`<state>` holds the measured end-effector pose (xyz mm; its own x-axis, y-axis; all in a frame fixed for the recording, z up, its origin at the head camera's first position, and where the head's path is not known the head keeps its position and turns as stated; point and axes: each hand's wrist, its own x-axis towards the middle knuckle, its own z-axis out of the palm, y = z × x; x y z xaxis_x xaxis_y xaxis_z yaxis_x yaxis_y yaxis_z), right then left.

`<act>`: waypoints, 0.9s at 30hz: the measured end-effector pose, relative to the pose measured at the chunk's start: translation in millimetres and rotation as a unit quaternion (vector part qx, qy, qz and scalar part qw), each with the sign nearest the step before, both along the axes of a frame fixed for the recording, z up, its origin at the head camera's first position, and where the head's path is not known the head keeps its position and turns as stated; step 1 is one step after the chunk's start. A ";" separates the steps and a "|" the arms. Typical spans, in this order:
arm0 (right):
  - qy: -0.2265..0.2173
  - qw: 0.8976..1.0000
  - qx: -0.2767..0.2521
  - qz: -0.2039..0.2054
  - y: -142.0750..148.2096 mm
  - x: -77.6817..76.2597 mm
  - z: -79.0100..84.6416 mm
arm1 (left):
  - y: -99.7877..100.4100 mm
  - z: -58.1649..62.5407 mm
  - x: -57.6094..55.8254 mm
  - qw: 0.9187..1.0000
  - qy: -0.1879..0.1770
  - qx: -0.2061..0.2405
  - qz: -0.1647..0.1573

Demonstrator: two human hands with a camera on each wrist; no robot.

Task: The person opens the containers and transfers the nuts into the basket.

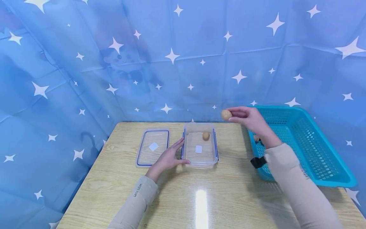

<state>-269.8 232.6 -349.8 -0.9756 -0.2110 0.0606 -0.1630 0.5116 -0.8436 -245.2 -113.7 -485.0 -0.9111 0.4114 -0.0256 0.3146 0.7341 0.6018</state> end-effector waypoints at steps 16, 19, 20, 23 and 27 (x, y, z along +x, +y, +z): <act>-0.055 0.995 0.089 -0.001 134.9 -1.6 -41.0 | 0.5 1.4 -1.0 1.000 -0.010 0.001 0.002; -0.069 0.992 0.103 0.020 150.1 -3.5 -54.6 | 0.1 1.0 -0.9 1.000 -0.007 0.000 0.001; -0.074 0.991 0.106 0.027 154.6 -3.8 -59.6 | 0.0 0.6 -1.0 1.000 -0.006 -0.001 0.001; -0.087 0.989 0.106 0.051 165.3 -5.1 -75.0 | 0.0 -0.1 -1.1 1.000 -0.008 -0.002 0.003; -0.102 0.987 0.103 0.073 171.8 -6.6 -91.2 | 0.5 -0.6 -1.3 1.000 -0.010 0.000 0.005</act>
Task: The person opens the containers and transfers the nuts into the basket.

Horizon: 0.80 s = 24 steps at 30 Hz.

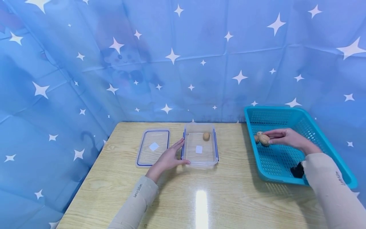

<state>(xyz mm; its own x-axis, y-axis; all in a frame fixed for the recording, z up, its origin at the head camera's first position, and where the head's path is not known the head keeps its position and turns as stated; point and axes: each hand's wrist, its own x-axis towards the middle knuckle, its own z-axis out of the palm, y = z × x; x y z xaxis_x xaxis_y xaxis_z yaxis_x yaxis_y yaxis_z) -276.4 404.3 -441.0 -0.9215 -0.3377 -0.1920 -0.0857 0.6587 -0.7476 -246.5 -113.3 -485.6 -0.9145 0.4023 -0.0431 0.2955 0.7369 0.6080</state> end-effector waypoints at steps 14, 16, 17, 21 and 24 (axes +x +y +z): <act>-0.029 0.996 -0.035 0.076 -7.8 -8.6 -24.0 | 0.6 1.5 0.9 1.000 -0.003 -0.003 -0.004; -0.029 0.995 -0.030 0.085 -10.1 -9.4 -25.4 | 0.4 1.9 1.1 1.000 -0.004 -0.005 -0.002; -0.029 0.995 -0.028 0.089 -10.8 -9.8 -25.9 | 0.3 1.9 1.1 1.000 -0.003 -0.005 -0.002; -0.023 0.993 -0.023 0.113 -11.1 -12.0 -28.9 | -0.3 1.1 0.8 1.000 0.000 -0.005 -0.002; -0.019 0.990 -0.033 0.132 -9.5 -13.7 -31.7 | -0.1 0.4 0.5 1.000 0.004 -0.004 -0.005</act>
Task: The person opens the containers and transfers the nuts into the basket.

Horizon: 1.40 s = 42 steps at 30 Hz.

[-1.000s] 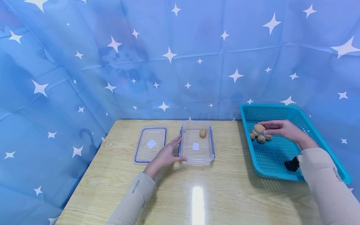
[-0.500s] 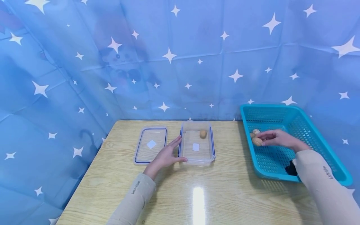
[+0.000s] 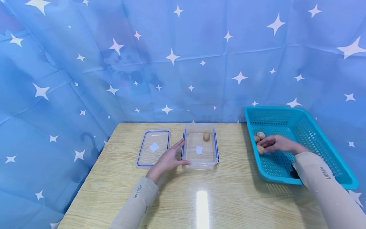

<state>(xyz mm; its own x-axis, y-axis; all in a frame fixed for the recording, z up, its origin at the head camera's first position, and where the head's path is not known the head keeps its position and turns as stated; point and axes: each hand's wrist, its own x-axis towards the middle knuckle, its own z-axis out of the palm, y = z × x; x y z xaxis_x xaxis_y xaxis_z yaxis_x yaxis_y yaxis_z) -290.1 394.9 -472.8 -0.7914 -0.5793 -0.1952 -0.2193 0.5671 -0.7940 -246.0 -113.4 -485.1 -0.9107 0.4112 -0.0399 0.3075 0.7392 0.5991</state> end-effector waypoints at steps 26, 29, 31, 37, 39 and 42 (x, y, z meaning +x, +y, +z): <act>0.003 0.993 0.001 -0.118 -7.2 10.1 27.4 | 0.4 3.3 3.1 1.000 -0.006 0.001 0.002; 0.020 0.992 0.006 -0.120 -10.4 11.9 35.5 | 0.7 4.0 3.4 1.000 -0.008 0.001 0.002; 0.031 0.992 0.006 -0.118 -12.4 11.7 40.9 | 0.7 3.6 3.1 1.000 -0.006 0.002 0.001; 0.064 0.992 -0.006 -0.111 -22.9 8.6 56.5 | 0.4 2.0 1.8 1.000 -0.005 0.003 0.002; 0.073 0.991 -0.013 -0.107 -28.7 7.6 61.6 | 0.5 2.2 1.9 1.000 -0.007 0.003 0.004; 0.087 0.991 -0.025 -0.099 -39.4 6.1 69.2 | 0.6 1.6 1.7 1.000 -0.007 0.003 0.005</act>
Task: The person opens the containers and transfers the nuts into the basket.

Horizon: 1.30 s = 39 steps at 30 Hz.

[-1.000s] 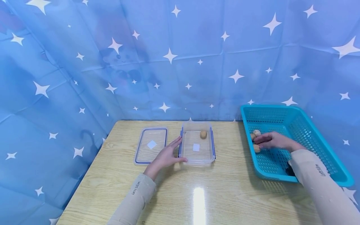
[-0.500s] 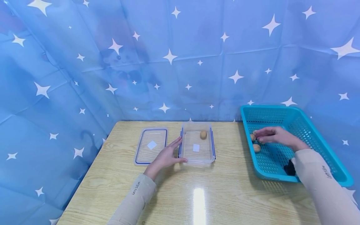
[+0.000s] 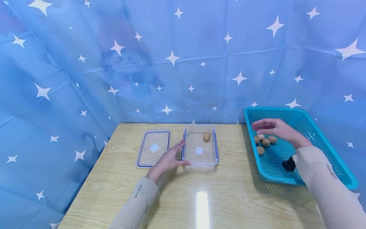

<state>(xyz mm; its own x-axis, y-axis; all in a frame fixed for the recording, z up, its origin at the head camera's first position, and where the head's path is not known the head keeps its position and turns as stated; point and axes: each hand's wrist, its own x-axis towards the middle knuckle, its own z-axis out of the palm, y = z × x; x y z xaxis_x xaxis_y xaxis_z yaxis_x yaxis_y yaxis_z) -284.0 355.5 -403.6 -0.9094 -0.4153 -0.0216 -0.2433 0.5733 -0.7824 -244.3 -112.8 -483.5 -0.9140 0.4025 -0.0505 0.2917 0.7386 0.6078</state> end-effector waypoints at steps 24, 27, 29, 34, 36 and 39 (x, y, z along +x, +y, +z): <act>0.023 0.988 -0.127 -0.085 -146.5 9.3 40.2 | -0.3 1.4 0.7 1.000 -0.001 0.015 -0.006; 0.016 0.985 -0.149 -0.084 -168.4 6.1 33.1 | -0.9 1.9 0.0 1.000 0.003 0.012 -0.006; 0.008 0.983 -0.161 -0.086 -181.9 4.6 26.1 | -0.8 1.9 -0.5 1.000 0.004 0.009 -0.006; -0.018 0.980 -0.171 -0.102 -208.6 2.5 0.7 | 0.1 0.8 -0.5 1.000 -0.002 0.011 -0.001; -0.032 0.978 -0.172 -0.110 -216.5 1.8 -11.0 | 0.2 0.8 0.0 1.000 -0.005 0.012 0.002; -0.057 0.978 -0.163 -0.120 -228.5 -0.2 -28.1 | -0.7 0.5 0.1 1.000 0.002 0.011 0.000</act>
